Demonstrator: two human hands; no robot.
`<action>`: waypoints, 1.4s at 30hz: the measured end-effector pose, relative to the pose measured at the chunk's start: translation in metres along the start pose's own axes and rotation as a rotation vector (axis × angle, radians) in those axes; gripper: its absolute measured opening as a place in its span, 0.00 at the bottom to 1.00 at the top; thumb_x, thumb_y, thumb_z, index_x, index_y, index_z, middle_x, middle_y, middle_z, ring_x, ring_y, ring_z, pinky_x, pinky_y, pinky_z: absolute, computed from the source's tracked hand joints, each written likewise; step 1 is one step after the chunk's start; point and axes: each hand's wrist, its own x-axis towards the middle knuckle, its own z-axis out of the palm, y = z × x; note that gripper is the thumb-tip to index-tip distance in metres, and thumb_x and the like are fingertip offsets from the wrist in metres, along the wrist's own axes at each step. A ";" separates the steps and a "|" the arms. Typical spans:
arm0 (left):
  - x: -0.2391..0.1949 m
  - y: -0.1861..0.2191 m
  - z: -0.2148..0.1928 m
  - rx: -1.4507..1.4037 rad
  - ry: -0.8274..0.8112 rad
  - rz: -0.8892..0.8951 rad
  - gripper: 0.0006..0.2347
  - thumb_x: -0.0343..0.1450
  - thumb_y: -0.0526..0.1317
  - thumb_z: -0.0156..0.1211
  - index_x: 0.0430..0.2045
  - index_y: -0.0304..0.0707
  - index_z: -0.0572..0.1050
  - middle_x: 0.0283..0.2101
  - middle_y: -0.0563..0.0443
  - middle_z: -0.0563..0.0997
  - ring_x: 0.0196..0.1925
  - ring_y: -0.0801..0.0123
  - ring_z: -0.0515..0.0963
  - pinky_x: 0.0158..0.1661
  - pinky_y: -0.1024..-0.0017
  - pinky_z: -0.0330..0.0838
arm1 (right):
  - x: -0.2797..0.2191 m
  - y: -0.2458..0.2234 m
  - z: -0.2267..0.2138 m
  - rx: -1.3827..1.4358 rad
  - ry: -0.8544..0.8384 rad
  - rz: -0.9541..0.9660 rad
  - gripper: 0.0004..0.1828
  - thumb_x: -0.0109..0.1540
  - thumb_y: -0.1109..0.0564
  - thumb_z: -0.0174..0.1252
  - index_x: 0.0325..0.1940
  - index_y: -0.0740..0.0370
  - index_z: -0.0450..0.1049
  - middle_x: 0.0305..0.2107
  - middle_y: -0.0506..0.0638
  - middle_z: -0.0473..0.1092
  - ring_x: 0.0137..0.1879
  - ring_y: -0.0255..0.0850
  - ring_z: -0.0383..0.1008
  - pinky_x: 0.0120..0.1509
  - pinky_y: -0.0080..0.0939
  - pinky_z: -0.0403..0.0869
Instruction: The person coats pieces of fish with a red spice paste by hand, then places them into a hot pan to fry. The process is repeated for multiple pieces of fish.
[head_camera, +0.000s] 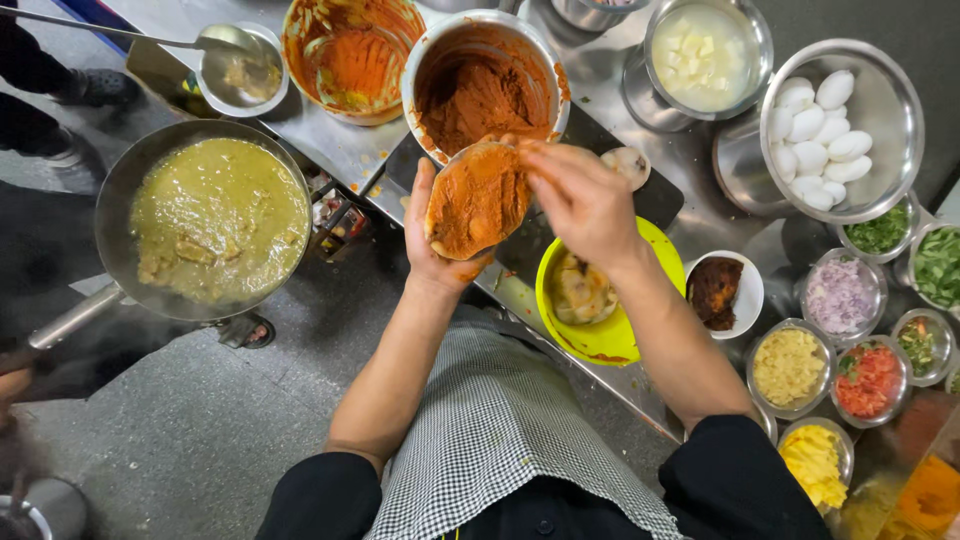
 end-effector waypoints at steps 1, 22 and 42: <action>0.002 0.000 0.002 -0.014 -0.017 0.006 0.28 0.82 0.58 0.39 0.65 0.29 0.67 0.63 0.36 0.75 0.63 0.49 0.77 0.65 0.53 0.71 | -0.001 -0.003 0.001 -0.057 -0.031 -0.110 0.15 0.67 0.64 0.58 0.56 0.72 0.77 0.55 0.63 0.76 0.64 0.55 0.76 0.74 0.55 0.70; 0.016 -0.013 -0.010 0.158 -0.005 0.235 0.29 0.82 0.58 0.38 0.68 0.31 0.64 0.69 0.40 0.70 0.69 0.53 0.70 0.68 0.56 0.62 | -0.050 -0.051 0.024 0.342 -0.320 0.009 0.32 0.72 0.47 0.41 0.75 0.69 0.60 0.74 0.60 0.60 0.84 0.51 0.56 0.91 0.61 0.46; 0.044 -0.019 -0.068 0.224 -0.507 0.292 0.27 0.90 0.54 0.25 0.78 0.29 0.54 0.69 0.25 0.62 0.68 0.41 0.63 0.73 0.51 0.54 | 0.010 -0.047 0.072 0.547 -0.279 0.573 0.48 0.71 0.29 0.24 0.81 0.71 0.39 0.78 0.65 0.33 0.84 0.53 0.26 0.83 0.47 0.34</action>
